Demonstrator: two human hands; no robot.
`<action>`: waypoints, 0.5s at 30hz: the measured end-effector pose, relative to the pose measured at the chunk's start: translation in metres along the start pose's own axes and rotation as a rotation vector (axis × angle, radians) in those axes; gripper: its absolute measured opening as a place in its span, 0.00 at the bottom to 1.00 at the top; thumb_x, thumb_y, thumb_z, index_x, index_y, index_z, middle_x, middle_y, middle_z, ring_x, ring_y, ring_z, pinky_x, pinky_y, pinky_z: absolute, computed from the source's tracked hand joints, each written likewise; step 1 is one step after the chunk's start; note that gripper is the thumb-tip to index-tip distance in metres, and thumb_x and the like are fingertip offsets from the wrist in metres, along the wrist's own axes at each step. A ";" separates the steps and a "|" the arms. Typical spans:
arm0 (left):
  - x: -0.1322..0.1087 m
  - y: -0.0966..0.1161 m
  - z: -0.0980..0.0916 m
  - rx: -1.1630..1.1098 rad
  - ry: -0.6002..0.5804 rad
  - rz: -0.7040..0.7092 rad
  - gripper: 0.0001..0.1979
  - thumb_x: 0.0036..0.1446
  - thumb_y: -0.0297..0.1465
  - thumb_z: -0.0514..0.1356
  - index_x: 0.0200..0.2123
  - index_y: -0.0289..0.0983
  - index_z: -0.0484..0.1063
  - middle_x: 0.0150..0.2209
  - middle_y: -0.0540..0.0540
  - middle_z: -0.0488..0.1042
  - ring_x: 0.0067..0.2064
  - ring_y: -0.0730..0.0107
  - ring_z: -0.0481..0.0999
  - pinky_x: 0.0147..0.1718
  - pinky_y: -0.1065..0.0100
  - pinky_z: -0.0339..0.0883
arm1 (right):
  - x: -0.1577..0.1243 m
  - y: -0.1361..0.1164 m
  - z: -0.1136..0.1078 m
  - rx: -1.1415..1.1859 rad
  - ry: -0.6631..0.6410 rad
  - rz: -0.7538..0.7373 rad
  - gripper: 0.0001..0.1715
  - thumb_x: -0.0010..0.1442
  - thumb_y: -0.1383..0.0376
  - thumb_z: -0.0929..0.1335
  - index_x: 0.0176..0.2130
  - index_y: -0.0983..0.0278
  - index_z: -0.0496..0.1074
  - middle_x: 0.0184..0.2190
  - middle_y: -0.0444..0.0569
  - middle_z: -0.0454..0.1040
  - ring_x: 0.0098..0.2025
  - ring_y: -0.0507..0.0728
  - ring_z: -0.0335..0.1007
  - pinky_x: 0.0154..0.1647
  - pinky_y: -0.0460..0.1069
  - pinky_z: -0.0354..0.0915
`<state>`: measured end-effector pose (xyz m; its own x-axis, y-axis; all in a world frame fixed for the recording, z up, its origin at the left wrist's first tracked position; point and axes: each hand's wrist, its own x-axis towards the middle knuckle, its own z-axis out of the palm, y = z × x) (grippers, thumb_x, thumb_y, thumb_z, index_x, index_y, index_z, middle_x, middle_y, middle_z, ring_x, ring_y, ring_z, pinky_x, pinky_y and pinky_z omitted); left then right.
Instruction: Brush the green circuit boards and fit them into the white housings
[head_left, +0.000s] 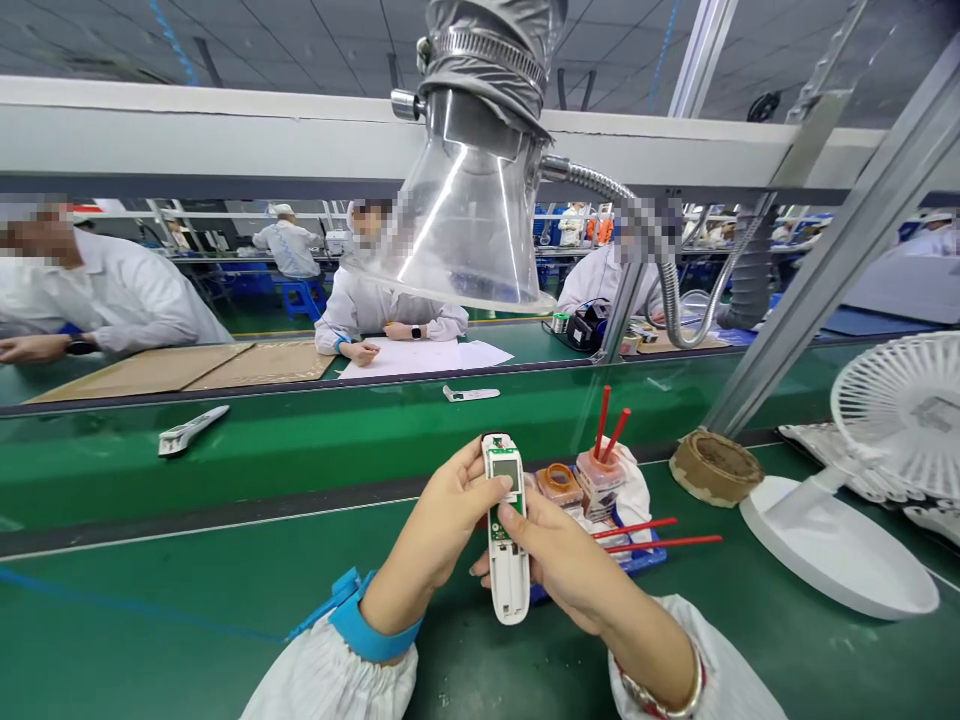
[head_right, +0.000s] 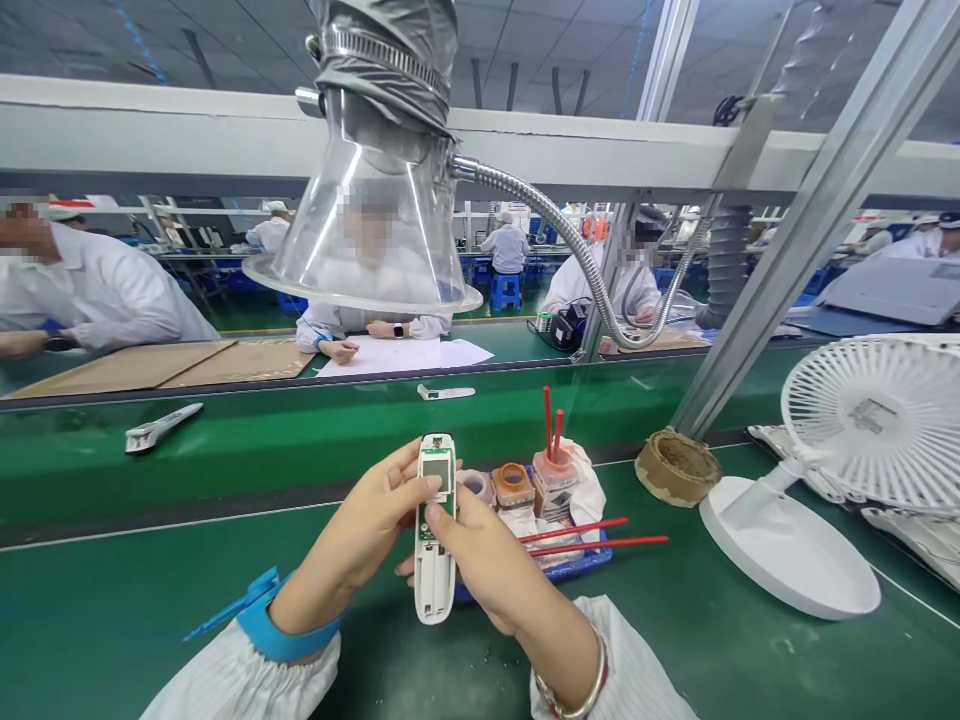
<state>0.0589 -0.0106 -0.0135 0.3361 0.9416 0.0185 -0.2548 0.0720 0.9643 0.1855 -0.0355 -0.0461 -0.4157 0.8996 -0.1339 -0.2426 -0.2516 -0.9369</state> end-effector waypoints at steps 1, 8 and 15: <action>0.000 0.000 0.001 0.017 0.010 0.008 0.23 0.52 0.29 0.61 0.52 0.35 0.64 0.38 0.45 0.75 0.29 0.77 0.70 0.21 0.80 0.61 | 0.001 0.001 -0.001 -0.029 0.016 -0.002 0.33 0.54 0.45 0.67 0.50 0.64 0.59 0.29 0.47 0.70 0.28 0.55 0.72 0.24 0.46 0.67; -0.003 -0.015 0.004 0.109 0.099 0.090 0.28 0.53 0.43 0.58 0.56 0.42 0.57 0.35 0.48 0.72 0.19 0.78 0.65 0.09 0.78 0.57 | 0.006 0.011 -0.002 -0.242 0.111 -0.126 0.30 0.59 0.45 0.62 0.50 0.65 0.60 0.24 0.44 0.68 0.22 0.50 0.65 0.20 0.42 0.59; -0.019 -0.006 0.010 0.082 0.127 0.138 0.27 0.52 0.36 0.61 0.53 0.38 0.60 0.30 0.50 0.72 0.14 0.84 0.58 0.07 0.78 0.51 | -0.001 0.020 0.013 -0.182 0.082 -0.276 0.27 0.62 0.50 0.62 0.53 0.64 0.58 0.29 0.46 0.70 0.23 0.49 0.63 0.23 0.44 0.61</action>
<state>0.0632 -0.0322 -0.0167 0.1849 0.9749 0.1238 -0.2143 -0.0830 0.9732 0.1696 -0.0457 -0.0609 -0.2829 0.9523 0.1142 -0.1725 0.0666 -0.9828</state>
